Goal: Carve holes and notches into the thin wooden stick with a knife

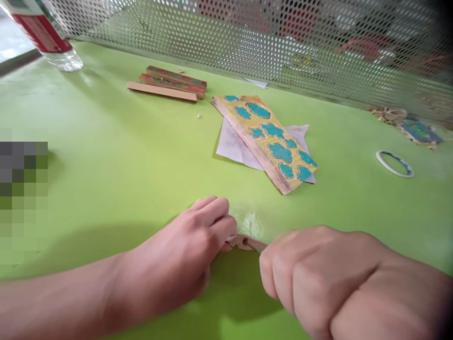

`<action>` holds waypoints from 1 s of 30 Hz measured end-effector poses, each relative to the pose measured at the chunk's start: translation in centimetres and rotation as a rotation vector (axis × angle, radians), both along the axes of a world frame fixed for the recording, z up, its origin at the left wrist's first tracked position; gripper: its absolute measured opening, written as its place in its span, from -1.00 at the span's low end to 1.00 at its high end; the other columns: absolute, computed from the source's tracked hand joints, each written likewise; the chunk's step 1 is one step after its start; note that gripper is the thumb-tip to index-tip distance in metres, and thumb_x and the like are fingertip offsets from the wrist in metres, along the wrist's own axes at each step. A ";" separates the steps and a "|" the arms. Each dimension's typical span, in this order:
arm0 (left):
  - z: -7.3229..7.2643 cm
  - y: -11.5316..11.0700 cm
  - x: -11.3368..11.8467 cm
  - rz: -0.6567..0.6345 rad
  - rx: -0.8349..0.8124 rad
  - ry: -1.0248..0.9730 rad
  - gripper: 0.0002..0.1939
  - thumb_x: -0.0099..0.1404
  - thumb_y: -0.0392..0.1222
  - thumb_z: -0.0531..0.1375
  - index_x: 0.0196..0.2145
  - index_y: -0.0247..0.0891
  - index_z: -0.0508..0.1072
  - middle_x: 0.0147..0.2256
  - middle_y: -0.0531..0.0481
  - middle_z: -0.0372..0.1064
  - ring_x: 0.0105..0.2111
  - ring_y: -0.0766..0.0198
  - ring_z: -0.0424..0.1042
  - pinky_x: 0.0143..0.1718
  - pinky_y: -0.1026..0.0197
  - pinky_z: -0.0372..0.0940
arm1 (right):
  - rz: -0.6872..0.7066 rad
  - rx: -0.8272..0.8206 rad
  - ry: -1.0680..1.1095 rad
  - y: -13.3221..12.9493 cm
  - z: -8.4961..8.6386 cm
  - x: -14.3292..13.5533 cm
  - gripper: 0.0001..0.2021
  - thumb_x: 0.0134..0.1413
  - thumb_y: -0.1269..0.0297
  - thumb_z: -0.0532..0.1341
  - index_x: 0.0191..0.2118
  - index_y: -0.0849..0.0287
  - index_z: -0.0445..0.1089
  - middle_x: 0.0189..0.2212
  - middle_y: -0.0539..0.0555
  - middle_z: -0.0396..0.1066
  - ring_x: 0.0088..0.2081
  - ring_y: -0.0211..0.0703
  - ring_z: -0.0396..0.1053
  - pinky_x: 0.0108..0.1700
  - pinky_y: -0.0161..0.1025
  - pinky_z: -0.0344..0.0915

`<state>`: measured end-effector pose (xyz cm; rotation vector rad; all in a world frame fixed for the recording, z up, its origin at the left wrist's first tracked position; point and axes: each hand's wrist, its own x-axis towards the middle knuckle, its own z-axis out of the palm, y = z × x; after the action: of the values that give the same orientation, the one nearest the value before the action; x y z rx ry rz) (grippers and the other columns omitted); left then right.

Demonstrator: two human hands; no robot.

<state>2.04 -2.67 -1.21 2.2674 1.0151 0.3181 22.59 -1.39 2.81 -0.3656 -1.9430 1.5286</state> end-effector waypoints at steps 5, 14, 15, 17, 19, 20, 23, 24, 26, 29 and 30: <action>0.2 0.0 0.2 0.019 -0.009 -0.014 -0.65 -0.04 -0.65 -0.01 -0.41 -0.30 0.36 -0.35 -0.05 0.21 -0.31 0.19 0.19 -0.29 0.20 0.18 | -0.115 -0.079 -0.038 -0.4 -0.3 -0.4 -0.47 0.17 -0.06 0.19 -0.68 0.09 0.05 -0.69 -0.06 0.08 -0.61 -0.26 0.13 -0.50 -0.21 0.25; 0.1 -0.1 0.4 0.135 -0.104 -0.061 -0.65 0.10 -0.67 -0.01 -0.38 -0.30 0.38 -0.34 -0.01 0.16 -0.38 0.25 0.16 -0.32 0.20 0.16 | -0.351 -0.542 0.307 2.5 -1.7 -1.4 -0.57 0.24 0.27 0.13 -0.65 0.16 0.08 -0.74 -0.14 -0.04 -0.70 -0.39 -0.07 -0.61 -0.32 0.04; 0.1 -0.1 0.4 0.138 -0.107 -0.067 -0.66 0.10 -0.67 -0.01 -0.38 -0.30 0.39 -0.35 -0.02 0.16 -0.39 0.25 0.16 -0.33 0.20 0.16 | -0.384 -0.563 0.310 2.6 -1.7 -1.4 -0.57 0.23 0.27 0.14 -0.65 0.16 0.10 -0.74 -0.14 -0.03 -0.70 -0.40 -0.06 -0.60 -0.32 0.05; 0.1 -0.1 0.5 0.135 -0.115 -0.066 -0.67 0.11 -0.66 0.00 -0.37 -0.31 0.39 -0.34 -0.02 0.17 -0.38 0.25 0.17 -0.34 0.20 0.17 | -0.445 -0.596 0.313 2.4 -1.7 -1.5 -0.60 0.22 0.29 0.16 -0.64 0.16 0.13 -0.74 -0.14 0.00 -0.69 -0.39 -0.03 -0.58 -0.31 0.08; 0.1 -0.1 0.5 0.131 -0.118 -0.060 -0.67 0.12 -0.65 0.01 -0.37 -0.31 0.40 -0.35 -0.03 0.17 -0.38 0.24 0.18 -0.34 0.20 0.17 | -0.483 -0.608 0.314 2.0 -1.6 -1.6 -0.61 0.21 0.30 0.17 -0.63 0.16 0.14 -0.73 -0.14 0.01 -0.69 -0.39 -0.02 -0.57 -0.31 0.10; 0.1 -0.1 0.5 0.131 -0.109 -0.056 -0.67 0.12 -0.65 0.00 -0.37 -0.31 0.40 -0.35 -0.03 0.16 -0.38 0.24 0.18 -0.34 0.20 0.17 | -0.498 -0.607 0.314 1.8 -1.5 -1.6 -0.61 0.21 0.31 0.16 -0.63 0.16 0.13 -0.73 -0.13 0.02 -0.68 -0.39 -0.01 -0.56 -0.30 0.11; 0.2 -0.1 0.4 0.107 -0.060 -0.023 -0.68 0.09 -0.66 0.00 -0.39 -0.31 0.37 -0.36 -0.03 0.17 -0.38 0.24 0.17 -0.33 0.20 0.16 | -0.478 -0.575 0.314 1.5 -1.3 -1.6 -0.61 0.26 0.31 0.13 -0.62 0.16 0.14 -0.72 -0.12 0.04 -0.66 -0.38 0.01 -0.55 -0.30 0.10; 0.2 -0.1 0.4 0.082 -0.037 -0.010 -0.68 0.06 -0.67 0.00 -0.41 -0.30 0.35 -0.36 -0.03 0.18 -0.37 0.23 0.17 -0.33 0.20 0.16 | -0.429 -0.558 0.300 1.4 -1.2 -1.6 -0.60 0.27 0.29 0.13 -0.62 0.16 0.12 -0.72 -0.13 0.03 -0.66 -0.38 0.01 -0.55 -0.30 0.09; 0.4 0.1 0.2 0.018 -0.001 0.029 -0.67 -0.01 -0.67 0.01 -0.43 -0.29 0.33 -0.36 -0.05 0.20 -0.33 0.20 0.19 -0.30 0.20 0.16 | -0.299 -0.541 0.240 1.5 -1.1 -1.4 -0.56 0.24 0.22 0.17 -0.64 0.15 0.07 -0.74 -0.14 0.01 -0.67 -0.38 -0.02 -0.58 -0.30 0.05; 0.5 0.4 0.1 -0.055 0.029 0.064 -0.63 -0.06 -0.68 0.01 -0.40 -0.29 0.37 -0.34 -0.04 0.24 -0.29 0.20 0.23 -0.27 0.22 0.20 | -0.155 -0.548 0.159 2.0 -1.0 -1.1 -0.50 0.19 0.16 0.20 -0.67 0.14 -0.02 -0.76 -0.16 -0.04 -0.70 -0.38 -0.08 -0.62 -0.29 0.00; 0.5 0.5 0.0 -0.062 0.047 0.063 -0.62 -0.06 -0.67 0.02 -0.38 -0.28 0.39 -0.33 -0.03 0.26 -0.29 0.22 0.25 -0.25 0.24 0.22 | -0.121 -0.552 0.154 2.3 -0.9 -1.1 -0.51 0.19 0.17 0.19 -0.67 0.13 -0.03 -0.76 -0.16 -0.05 -0.71 -0.38 -0.08 -0.62 -0.29 0.01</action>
<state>2.05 -2.22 -0.71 2.3589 0.9765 0.2478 21.44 0.86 1.87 -0.5650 -1.3342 1.9327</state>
